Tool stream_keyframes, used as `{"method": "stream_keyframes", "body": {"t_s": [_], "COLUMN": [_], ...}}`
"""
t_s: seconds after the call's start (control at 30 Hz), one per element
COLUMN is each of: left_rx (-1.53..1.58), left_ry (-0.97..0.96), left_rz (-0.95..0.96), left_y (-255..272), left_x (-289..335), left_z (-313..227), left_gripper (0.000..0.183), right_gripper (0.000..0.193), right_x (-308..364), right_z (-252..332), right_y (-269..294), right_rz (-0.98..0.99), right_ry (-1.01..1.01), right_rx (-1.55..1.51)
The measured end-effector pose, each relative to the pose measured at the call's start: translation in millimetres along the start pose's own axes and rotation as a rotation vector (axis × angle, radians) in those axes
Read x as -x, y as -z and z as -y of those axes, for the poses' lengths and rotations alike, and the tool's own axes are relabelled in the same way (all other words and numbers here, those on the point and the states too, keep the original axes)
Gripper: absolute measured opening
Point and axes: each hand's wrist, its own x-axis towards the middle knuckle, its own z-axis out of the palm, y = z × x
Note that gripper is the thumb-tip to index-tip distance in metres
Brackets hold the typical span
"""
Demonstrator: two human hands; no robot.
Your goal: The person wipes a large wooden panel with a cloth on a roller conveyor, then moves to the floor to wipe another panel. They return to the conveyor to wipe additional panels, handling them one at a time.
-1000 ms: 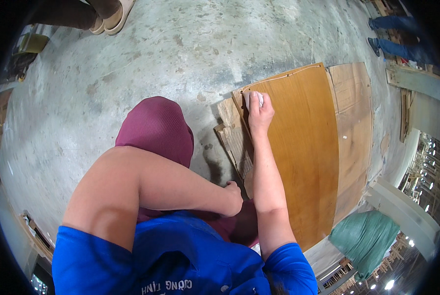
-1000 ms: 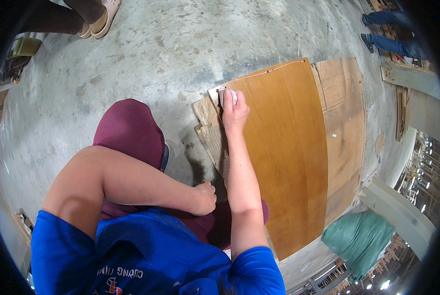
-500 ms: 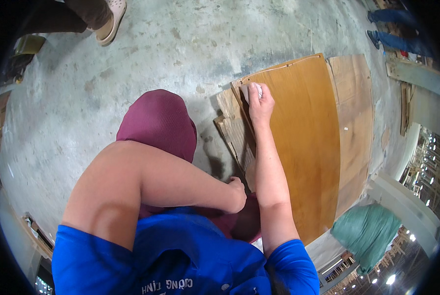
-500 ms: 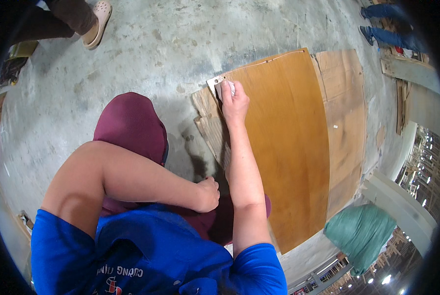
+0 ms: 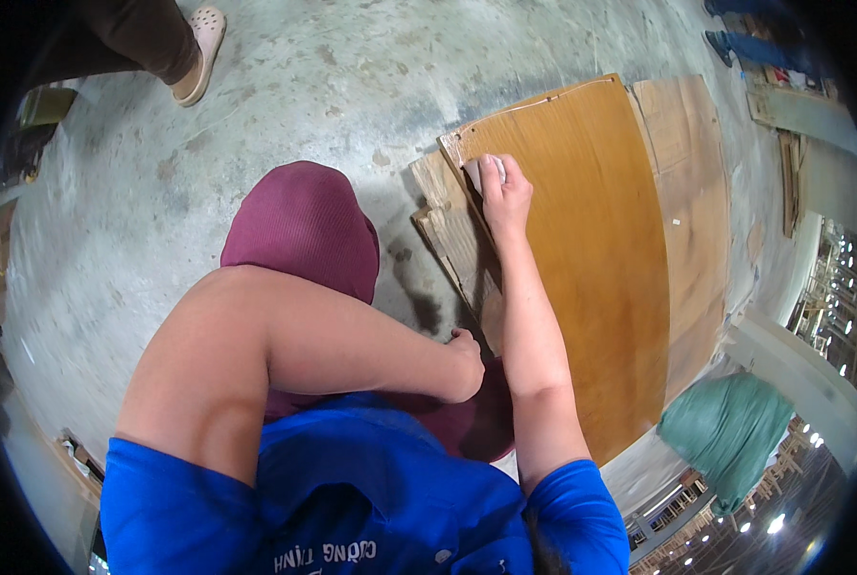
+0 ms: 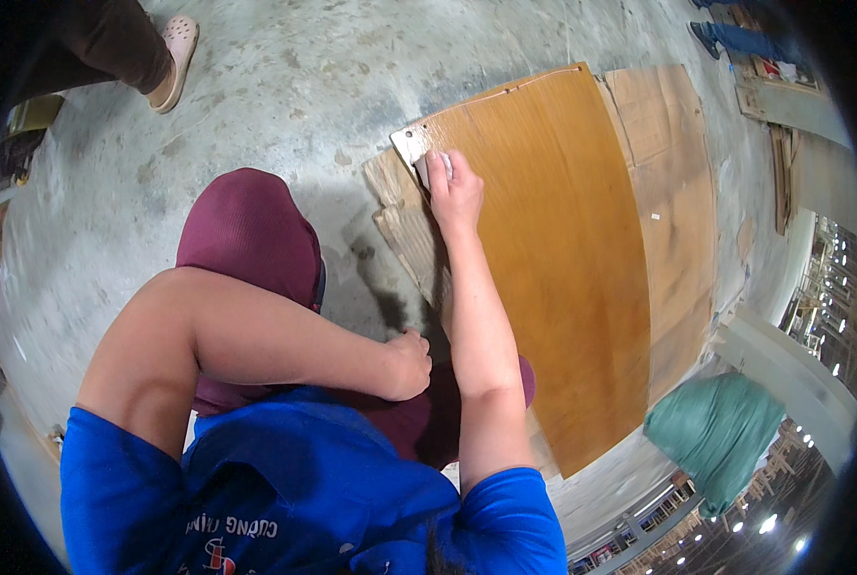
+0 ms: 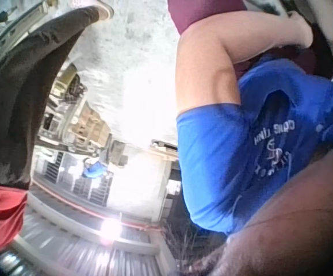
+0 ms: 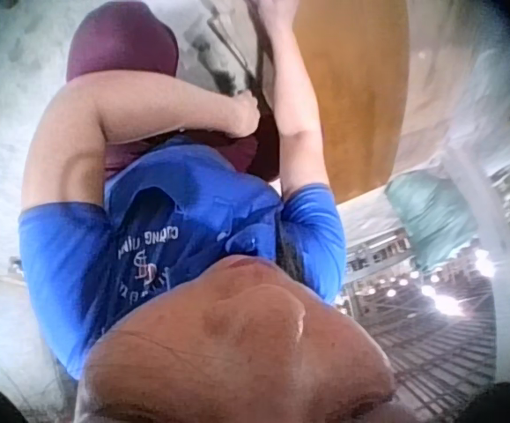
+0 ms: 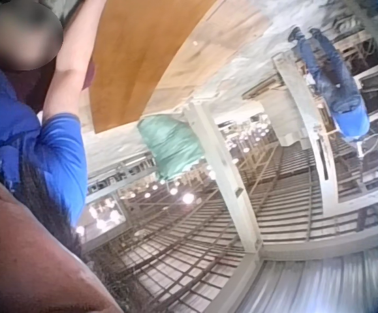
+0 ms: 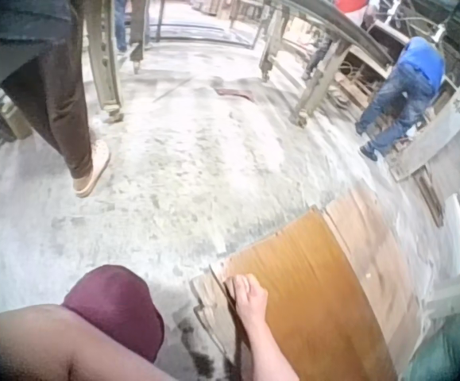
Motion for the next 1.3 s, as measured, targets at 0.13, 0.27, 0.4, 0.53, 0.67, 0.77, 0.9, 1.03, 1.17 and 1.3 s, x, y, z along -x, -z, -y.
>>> {"method": "stream_keyframes", "body": {"t_s": [0.13, 0.27, 0.4, 0.53, 0.67, 0.77, 0.9, 1.03, 1.17, 1.3], "left_rx": [-0.025, -0.066, -0.101, -0.107, -0.126, -0.157, -0.188, -0.220, -0.243, -0.244], "left_ry": [-0.018, -0.049, -0.047, -0.047, -0.044, -0.045, -0.062, -0.045, -0.042, -0.046], "left_rz": [-0.005, -0.018, -0.045, -0.026, -0.020, -0.018, 0.020, 0.025, 0.054, 0.080], "left_y": [3, 1, -5, -5, -6, -6, -4, -4, -4, 3], "left_x": [-1, -6, -12, -18, -23, -27, -32, -37, -44, -46], "left_z": [-4, -9, -14, -18, -18, -21, -26, -29, -32, -36], "left_gripper": [0.031, 0.031, 0.032, 0.031, 0.031, 0.030, 0.029, 0.029, 0.030, 0.029], "right_gripper": [0.032, 0.033, 0.033, 0.032, 0.032, 0.031, 0.031, 0.032, 0.032, 0.032], "right_x": [3, 9, 17, 29, 42, 53, 69, 86, 103, 118], "right_z": [-5, -11, -15, -22, -27, -33, -37, -50, -58, -61], "right_y": [6, 19, 40, 56, 78, 96, 120, 146, 167, 184], "right_rz": [0.013, 0.048, 0.141, 0.166, 0.273, 0.315, 0.362, 0.417, 0.452, 0.462], "right_ry": [0.021, 0.025, -0.037, -0.016, -0.085, -0.127, -0.156, -0.213, -0.256, -0.268], "right_rx": [0.006, 0.015, -0.013, -0.030, 0.025, 0.045, 0.066, 0.116, 0.152, 0.160]}}
